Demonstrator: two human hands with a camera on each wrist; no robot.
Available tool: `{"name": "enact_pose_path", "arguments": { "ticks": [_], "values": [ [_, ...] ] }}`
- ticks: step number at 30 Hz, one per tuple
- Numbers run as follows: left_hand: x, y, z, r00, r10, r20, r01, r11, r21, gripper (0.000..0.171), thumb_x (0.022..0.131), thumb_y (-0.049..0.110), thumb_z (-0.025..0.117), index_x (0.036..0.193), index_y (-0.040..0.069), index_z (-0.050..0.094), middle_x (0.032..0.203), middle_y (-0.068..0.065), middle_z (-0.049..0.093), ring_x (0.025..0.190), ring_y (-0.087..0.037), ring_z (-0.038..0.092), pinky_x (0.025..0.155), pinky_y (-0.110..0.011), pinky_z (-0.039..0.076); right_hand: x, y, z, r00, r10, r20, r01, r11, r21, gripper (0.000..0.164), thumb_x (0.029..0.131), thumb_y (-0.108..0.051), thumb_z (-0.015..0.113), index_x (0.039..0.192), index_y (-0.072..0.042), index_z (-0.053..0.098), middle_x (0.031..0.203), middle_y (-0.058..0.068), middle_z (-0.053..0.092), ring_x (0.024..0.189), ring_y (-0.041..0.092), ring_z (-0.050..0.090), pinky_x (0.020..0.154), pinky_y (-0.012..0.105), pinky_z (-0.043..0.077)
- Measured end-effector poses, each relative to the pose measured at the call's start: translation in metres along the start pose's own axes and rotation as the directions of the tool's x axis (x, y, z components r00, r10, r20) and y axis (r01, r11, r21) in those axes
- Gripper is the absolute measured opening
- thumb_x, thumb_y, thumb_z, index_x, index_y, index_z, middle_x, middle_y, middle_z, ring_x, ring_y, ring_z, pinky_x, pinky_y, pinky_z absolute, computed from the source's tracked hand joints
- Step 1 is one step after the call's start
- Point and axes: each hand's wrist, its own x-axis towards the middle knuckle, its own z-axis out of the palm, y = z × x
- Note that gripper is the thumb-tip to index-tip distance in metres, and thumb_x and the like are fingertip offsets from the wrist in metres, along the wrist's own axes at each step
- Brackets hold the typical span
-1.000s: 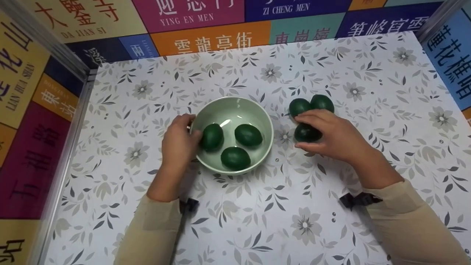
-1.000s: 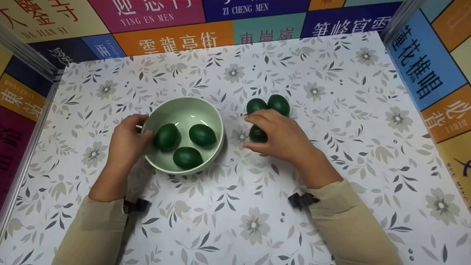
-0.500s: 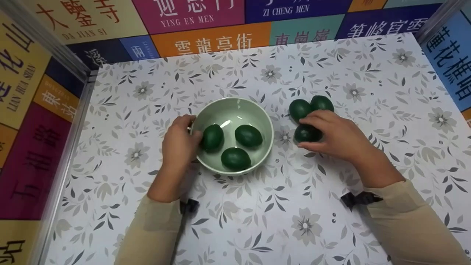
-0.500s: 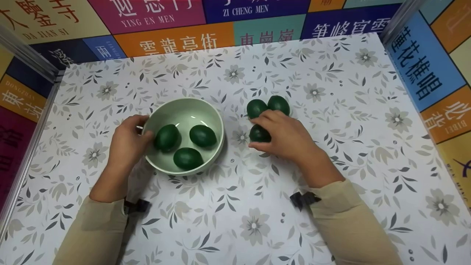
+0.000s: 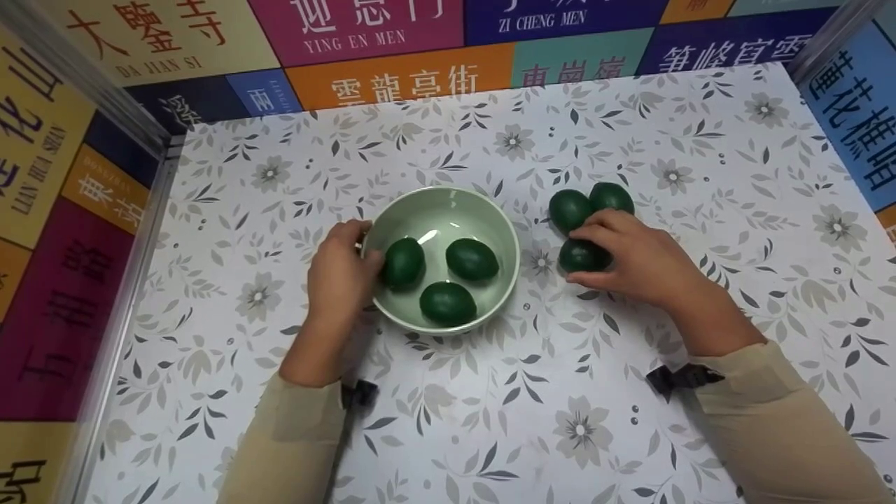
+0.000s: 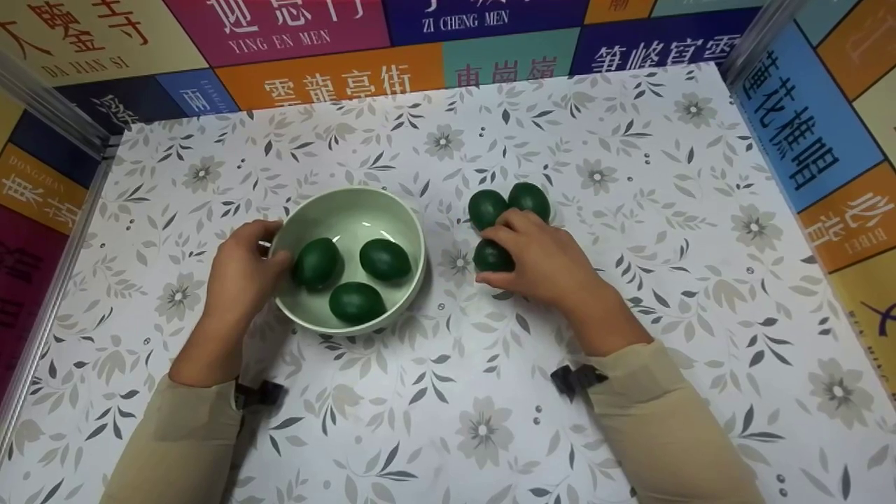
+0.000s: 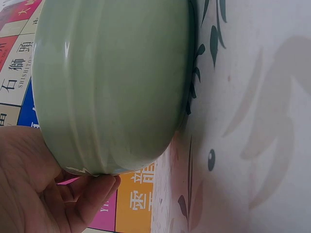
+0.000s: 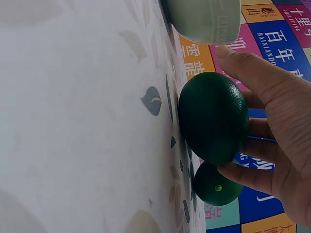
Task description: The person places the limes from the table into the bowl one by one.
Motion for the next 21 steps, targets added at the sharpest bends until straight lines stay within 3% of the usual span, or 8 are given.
{"name": "enact_pose_path", "arguments": {
  "ticks": [8, 21],
  "values": [
    [-0.0001, -0.0006, 0.0006, 1.0, 0.003, -0.006, -0.003, 1.0, 0.003, 0.04, 0.09, 0.014, 0.066, 0.13, 0.012, 0.069, 0.12, -0.007, 0.069, 0.103, -0.026, 0.066, 0.085, -0.045, 0.055, 0.0005, 0.0013, 0.0002, 1.0, 0.014, 0.027, -0.014, 1.0, -0.001, 0.06, 0.082, -0.043, 0.086, 0.133, -0.017, 0.067, 0.132, 0.006, 0.056, 0.113, 0.033, 0.061, 0.081, 0.057, 0.054],
    [-0.0003, 0.0008, 0.0001, 1.0, -0.004, 0.0, 0.004, 1.0, 0.004, 0.043, 0.09, 0.011, 0.064, 0.133, 0.01, 0.068, 0.121, -0.01, 0.069, 0.105, -0.027, 0.066, 0.089, -0.045, 0.055, 0.0032, 0.0035, 0.0017, 0.993, 0.078, 0.086, -0.079, 0.997, 0.009, 0.063, 0.084, -0.038, 0.086, 0.139, -0.016, 0.062, 0.137, 0.005, 0.052, 0.117, 0.034, 0.06, 0.086, 0.056, 0.053]
  ]
}}
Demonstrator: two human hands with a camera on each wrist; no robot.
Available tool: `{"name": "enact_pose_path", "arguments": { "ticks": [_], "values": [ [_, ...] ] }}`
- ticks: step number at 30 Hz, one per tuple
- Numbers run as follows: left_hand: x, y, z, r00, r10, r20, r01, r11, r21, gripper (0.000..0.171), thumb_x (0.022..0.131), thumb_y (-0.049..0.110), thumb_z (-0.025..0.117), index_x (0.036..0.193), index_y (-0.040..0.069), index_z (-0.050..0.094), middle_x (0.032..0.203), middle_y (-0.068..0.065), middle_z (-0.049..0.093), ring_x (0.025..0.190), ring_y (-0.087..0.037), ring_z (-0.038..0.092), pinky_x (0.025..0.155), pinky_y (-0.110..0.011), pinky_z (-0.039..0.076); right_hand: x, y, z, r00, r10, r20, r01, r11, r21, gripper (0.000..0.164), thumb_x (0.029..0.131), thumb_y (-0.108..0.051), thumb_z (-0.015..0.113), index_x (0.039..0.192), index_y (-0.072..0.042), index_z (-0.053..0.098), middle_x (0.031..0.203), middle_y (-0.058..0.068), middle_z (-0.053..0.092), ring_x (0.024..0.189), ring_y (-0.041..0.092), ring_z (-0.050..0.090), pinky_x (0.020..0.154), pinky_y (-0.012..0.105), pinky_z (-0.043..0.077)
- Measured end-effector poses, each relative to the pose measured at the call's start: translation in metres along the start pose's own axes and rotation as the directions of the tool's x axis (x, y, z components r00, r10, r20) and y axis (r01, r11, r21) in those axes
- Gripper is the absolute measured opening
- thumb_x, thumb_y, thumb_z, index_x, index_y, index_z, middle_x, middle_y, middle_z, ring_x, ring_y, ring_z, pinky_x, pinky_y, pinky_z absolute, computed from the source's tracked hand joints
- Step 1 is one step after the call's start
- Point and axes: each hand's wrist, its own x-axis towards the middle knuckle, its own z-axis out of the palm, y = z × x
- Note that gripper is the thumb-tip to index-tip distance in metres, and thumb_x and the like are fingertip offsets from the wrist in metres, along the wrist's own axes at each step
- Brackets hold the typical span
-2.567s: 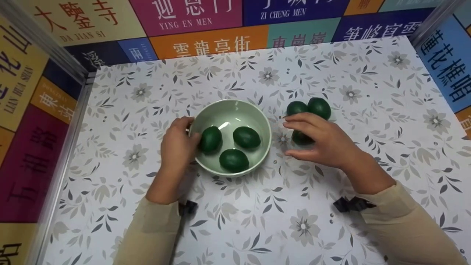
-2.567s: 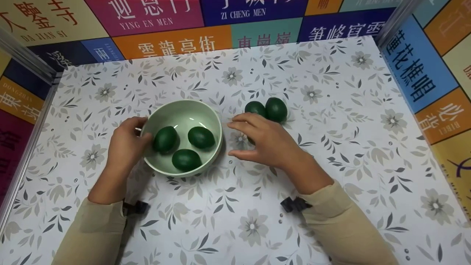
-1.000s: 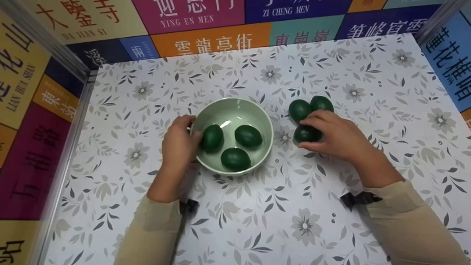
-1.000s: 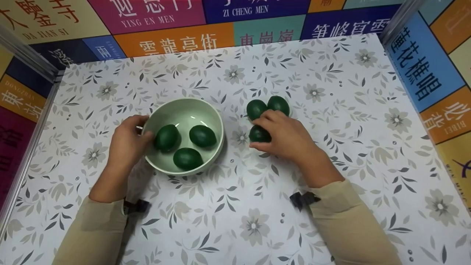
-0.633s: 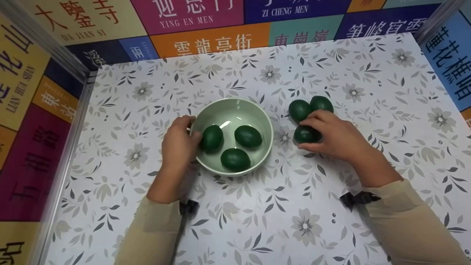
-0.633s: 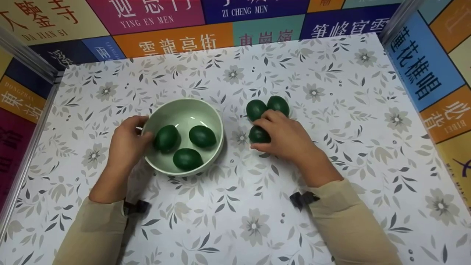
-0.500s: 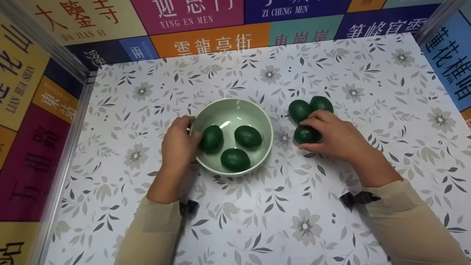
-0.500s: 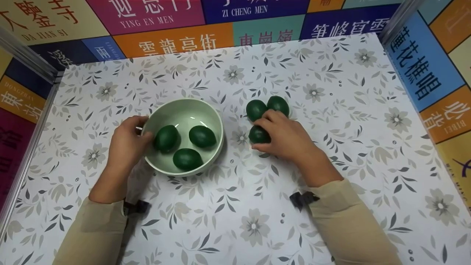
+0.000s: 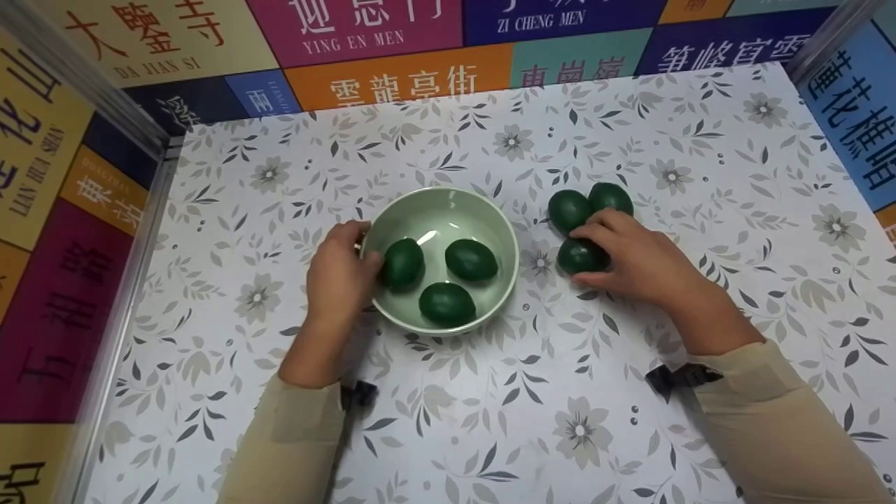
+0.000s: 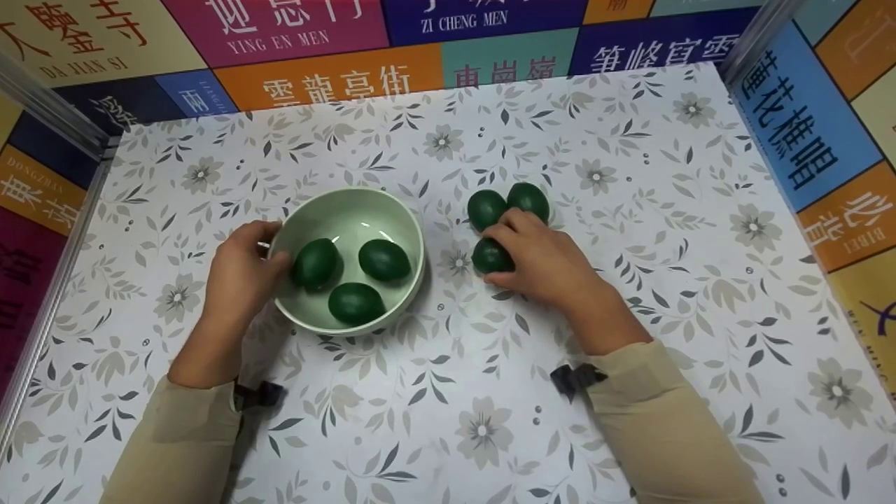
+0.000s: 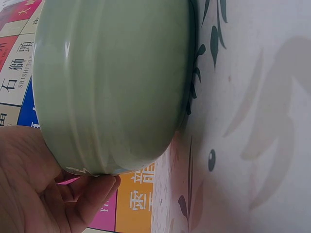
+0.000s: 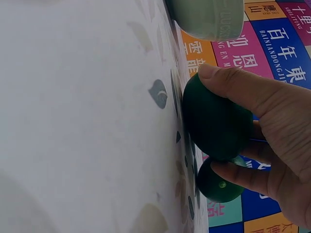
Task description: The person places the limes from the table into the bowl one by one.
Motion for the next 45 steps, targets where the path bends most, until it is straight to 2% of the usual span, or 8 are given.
{"name": "enact_pose_path", "arguments": {
  "ticks": [11, 25, 45],
  "values": [
    [-0.0005, 0.0001, 0.0003, 1.0, -0.003, -0.004, 0.003, 1.0, 0.004, 0.042, 0.091, 0.012, 0.064, 0.132, 0.011, 0.067, 0.122, -0.009, 0.069, 0.105, -0.027, 0.067, 0.087, -0.045, 0.055, 0.0004, 0.001, 0.0005, 1.0, 0.01, 0.002, -0.01, 1.0, 0.015, 0.063, 0.084, -0.038, 0.086, 0.138, -0.016, 0.062, 0.137, 0.003, 0.052, 0.115, 0.034, 0.061, 0.087, 0.056, 0.052],
    [-0.0006, -0.0015, -0.0007, 1.0, 0.02, 0.008, -0.02, 1.0, -0.022, 0.042, 0.093, 0.013, 0.064, 0.134, 0.009, 0.066, 0.124, -0.01, 0.068, 0.107, -0.028, 0.066, 0.091, -0.045, 0.055, -0.0006, 0.001, 0.0014, 0.999, -0.029, -0.032, 0.029, 1.0, 0.011, 0.061, 0.082, -0.034, 0.087, 0.135, -0.014, 0.063, 0.133, 0.006, 0.053, 0.111, 0.033, 0.061, 0.085, 0.055, 0.054],
    [0.0004, -0.0021, -0.0001, 1.0, 0.018, 0.009, -0.018, 1.0, -0.015, 0.042, 0.092, 0.012, 0.063, 0.134, 0.008, 0.066, 0.123, -0.011, 0.069, 0.107, -0.029, 0.066, 0.091, -0.047, 0.054, -0.0003, -0.0006, 0.001, 0.999, -0.028, -0.018, 0.028, 1.0, 0.004, 0.061, 0.082, -0.036, 0.087, 0.135, -0.014, 0.063, 0.133, 0.006, 0.053, 0.111, 0.033, 0.062, 0.086, 0.055, 0.054]
  ]
}}
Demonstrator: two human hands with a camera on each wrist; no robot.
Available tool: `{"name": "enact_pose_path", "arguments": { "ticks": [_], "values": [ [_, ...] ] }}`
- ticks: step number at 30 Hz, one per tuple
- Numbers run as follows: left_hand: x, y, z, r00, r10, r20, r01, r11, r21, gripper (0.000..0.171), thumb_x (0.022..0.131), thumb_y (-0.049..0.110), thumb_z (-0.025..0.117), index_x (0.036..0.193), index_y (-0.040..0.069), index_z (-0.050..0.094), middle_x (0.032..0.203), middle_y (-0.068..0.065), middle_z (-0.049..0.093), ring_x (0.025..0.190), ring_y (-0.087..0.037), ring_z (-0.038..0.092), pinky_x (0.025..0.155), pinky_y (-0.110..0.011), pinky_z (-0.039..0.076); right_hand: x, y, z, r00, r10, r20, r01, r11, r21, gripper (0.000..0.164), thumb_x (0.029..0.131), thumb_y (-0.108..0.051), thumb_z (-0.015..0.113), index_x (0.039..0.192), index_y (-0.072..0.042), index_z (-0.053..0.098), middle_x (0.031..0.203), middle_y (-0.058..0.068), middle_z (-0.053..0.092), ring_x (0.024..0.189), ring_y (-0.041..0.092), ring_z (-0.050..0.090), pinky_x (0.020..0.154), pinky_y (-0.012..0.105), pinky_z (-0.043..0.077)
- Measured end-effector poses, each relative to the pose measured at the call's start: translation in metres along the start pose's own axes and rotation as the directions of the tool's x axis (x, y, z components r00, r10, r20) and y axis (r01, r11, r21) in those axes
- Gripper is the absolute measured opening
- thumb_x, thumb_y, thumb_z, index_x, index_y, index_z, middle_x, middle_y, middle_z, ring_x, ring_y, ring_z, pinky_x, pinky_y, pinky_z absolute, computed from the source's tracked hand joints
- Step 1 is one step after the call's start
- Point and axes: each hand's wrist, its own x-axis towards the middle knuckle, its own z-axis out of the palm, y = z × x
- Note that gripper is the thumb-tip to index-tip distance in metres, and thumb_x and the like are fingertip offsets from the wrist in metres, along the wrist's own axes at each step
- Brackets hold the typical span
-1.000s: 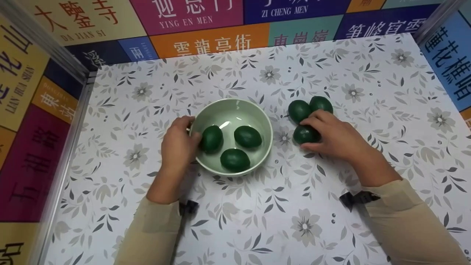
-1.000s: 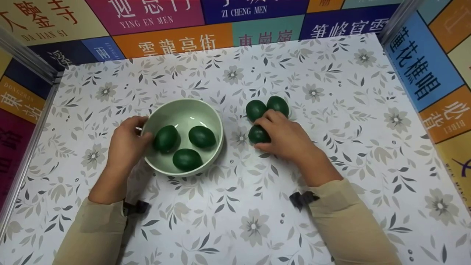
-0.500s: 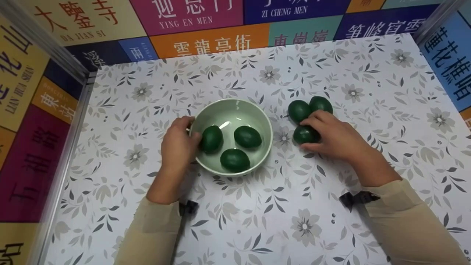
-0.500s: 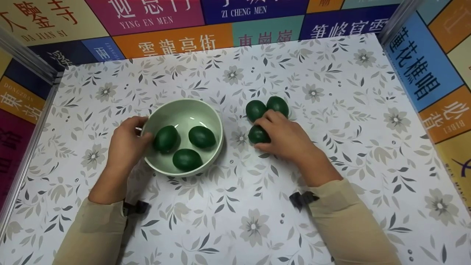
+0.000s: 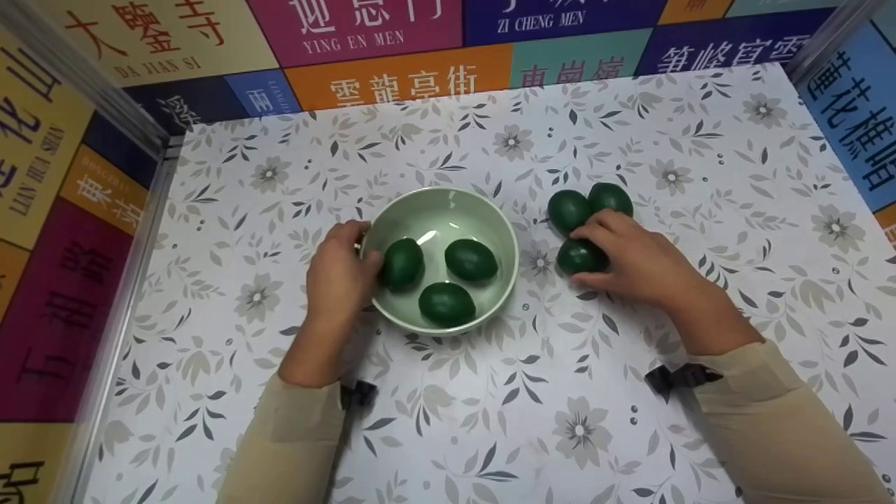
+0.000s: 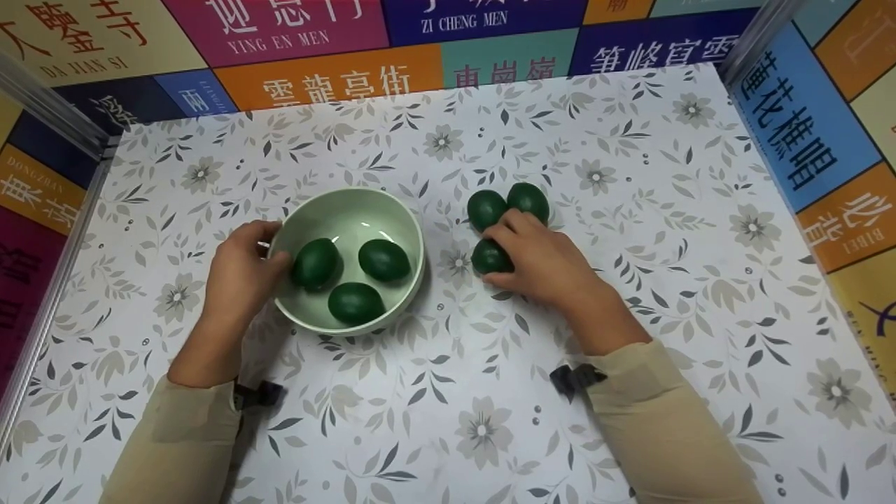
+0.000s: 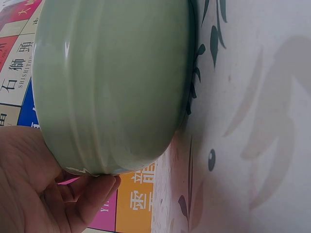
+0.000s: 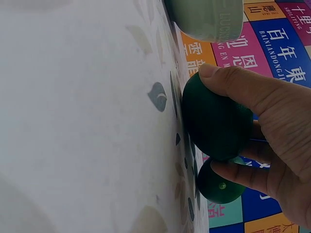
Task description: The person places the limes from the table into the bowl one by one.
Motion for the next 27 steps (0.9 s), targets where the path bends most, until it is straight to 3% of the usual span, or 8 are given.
{"name": "enact_pose_path", "arguments": {
  "ticks": [27],
  "values": [
    [0.0002, 0.0014, 0.0002, 1.0, -0.017, -0.002, 0.017, 1.0, 0.022, 0.042, 0.092, 0.014, 0.064, 0.134, 0.011, 0.066, 0.124, -0.01, 0.069, 0.106, -0.028, 0.066, 0.089, -0.047, 0.055, -0.0017, -0.0013, -0.0002, 0.996, -0.079, -0.049, 0.079, 0.997, 0.006, 0.058, 0.083, -0.032, 0.087, 0.132, -0.013, 0.064, 0.129, 0.008, 0.054, 0.106, 0.033, 0.062, 0.082, 0.054, 0.054]
  ]
}}
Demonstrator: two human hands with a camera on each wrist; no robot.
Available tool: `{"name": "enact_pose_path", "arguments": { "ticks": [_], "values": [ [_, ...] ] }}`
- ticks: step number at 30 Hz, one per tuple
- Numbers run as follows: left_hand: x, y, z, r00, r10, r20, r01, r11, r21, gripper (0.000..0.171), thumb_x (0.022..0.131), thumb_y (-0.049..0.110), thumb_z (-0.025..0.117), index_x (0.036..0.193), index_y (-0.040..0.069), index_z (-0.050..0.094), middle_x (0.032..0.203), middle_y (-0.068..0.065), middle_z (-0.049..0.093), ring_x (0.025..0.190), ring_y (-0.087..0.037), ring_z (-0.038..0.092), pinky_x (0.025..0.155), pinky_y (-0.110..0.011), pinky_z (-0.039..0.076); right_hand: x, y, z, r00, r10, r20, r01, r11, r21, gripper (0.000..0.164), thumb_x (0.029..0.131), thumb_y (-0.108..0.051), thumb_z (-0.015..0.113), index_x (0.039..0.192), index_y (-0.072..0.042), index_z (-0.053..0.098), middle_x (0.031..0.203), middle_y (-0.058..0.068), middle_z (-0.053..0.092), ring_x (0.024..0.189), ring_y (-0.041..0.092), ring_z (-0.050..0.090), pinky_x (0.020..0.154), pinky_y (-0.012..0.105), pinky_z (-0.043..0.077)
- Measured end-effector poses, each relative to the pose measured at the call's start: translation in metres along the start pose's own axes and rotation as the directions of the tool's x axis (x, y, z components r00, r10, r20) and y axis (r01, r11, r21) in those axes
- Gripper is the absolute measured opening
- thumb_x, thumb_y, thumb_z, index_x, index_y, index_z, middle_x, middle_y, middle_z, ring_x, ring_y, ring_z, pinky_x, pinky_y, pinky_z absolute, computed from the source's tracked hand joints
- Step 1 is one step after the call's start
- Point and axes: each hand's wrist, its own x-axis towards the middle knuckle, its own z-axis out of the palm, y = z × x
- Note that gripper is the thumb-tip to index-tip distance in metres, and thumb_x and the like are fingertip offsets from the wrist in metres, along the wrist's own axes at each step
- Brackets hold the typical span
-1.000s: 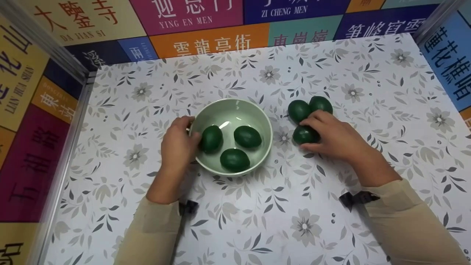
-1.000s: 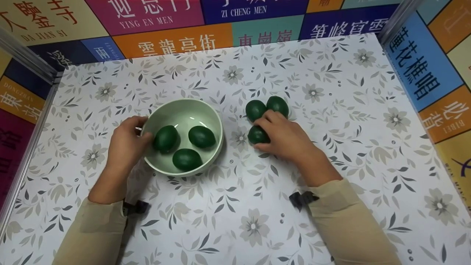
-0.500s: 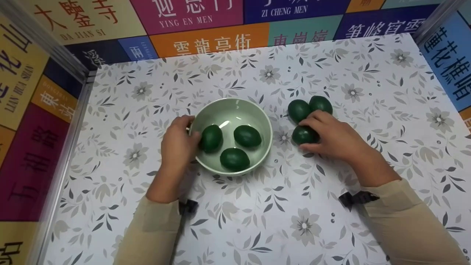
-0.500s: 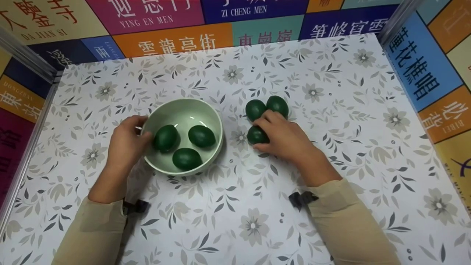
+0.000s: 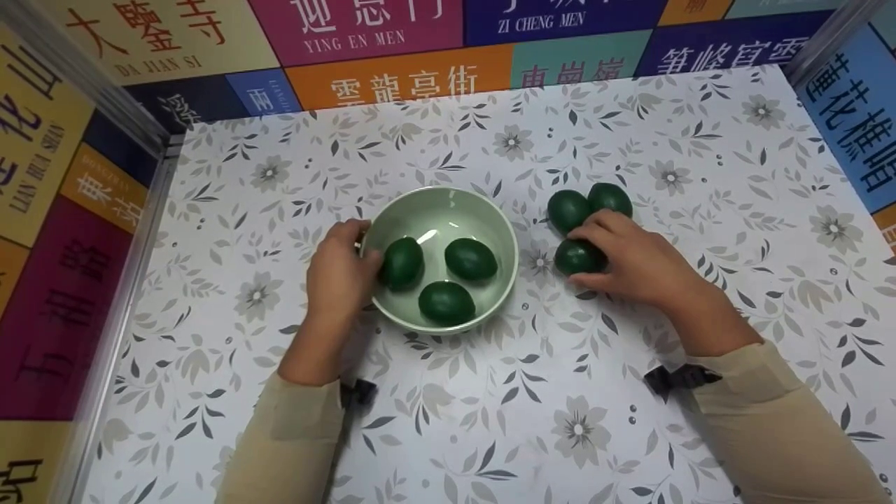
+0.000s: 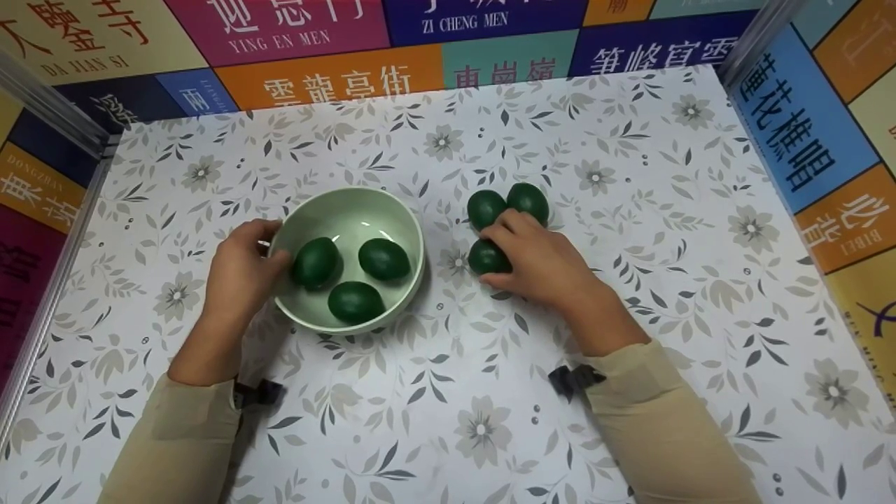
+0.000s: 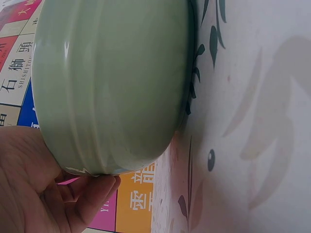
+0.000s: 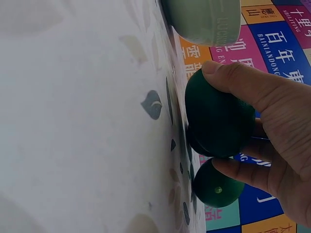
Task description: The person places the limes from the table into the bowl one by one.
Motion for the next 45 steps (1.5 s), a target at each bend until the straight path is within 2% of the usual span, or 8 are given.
{"name": "enact_pose_path", "arguments": {
  "ticks": [11, 22, 31, 45],
  "values": [
    [-0.001, 0.0, -0.001, 1.0, 0.01, -0.005, -0.011, 1.0, -0.013, 0.042, 0.092, 0.013, 0.064, 0.134, 0.01, 0.067, 0.124, -0.009, 0.069, 0.106, -0.028, 0.066, 0.088, -0.047, 0.054, -0.001, -0.004, -0.002, 1.0, -0.002, -0.018, 0.002, 1.0, 0.003, 0.058, 0.083, -0.032, 0.088, 0.132, -0.012, 0.065, 0.129, 0.007, 0.054, 0.107, 0.032, 0.061, 0.082, 0.053, 0.054],
    [-0.001, -0.001, -0.002, 1.0, 0.012, -0.012, -0.012, 1.0, -0.02, 0.041, 0.092, 0.013, 0.064, 0.133, 0.01, 0.067, 0.124, -0.01, 0.069, 0.105, -0.029, 0.066, 0.088, -0.047, 0.054, -0.002, -0.009, -0.005, 0.998, -0.042, -0.049, 0.043, 0.999, 0.01, 0.059, 0.081, -0.031, 0.089, 0.132, -0.012, 0.065, 0.128, 0.007, 0.056, 0.108, 0.032, 0.061, 0.084, 0.053, 0.054],
    [0.0, 0.0, -0.001, 1.0, 0.016, -0.009, -0.017, 1.0, -0.016, 0.041, 0.092, 0.013, 0.065, 0.132, 0.01, 0.067, 0.122, -0.01, 0.069, 0.104, -0.029, 0.067, 0.087, -0.048, 0.055, -0.004, -0.015, -0.009, 0.997, -0.051, -0.062, 0.052, 0.998, 0.022, 0.057, 0.082, -0.031, 0.089, 0.132, -0.015, 0.066, 0.129, 0.006, 0.056, 0.108, 0.03, 0.062, 0.084, 0.052, 0.055],
    [-0.001, 0.0, 0.0, 1.0, 0.015, -0.012, -0.015, 1.0, -0.015, 0.04, 0.09, 0.012, 0.064, 0.13, 0.012, 0.068, 0.122, -0.009, 0.069, 0.105, -0.028, 0.066, 0.088, -0.047, 0.054, -0.005, -0.02, -0.01, 0.985, -0.104, -0.136, 0.113, 0.992, 0.059, 0.057, 0.079, -0.028, 0.091, 0.129, -0.014, 0.067, 0.129, 0.007, 0.058, 0.111, 0.028, 0.061, 0.086, 0.049, 0.055]
  ]
}}
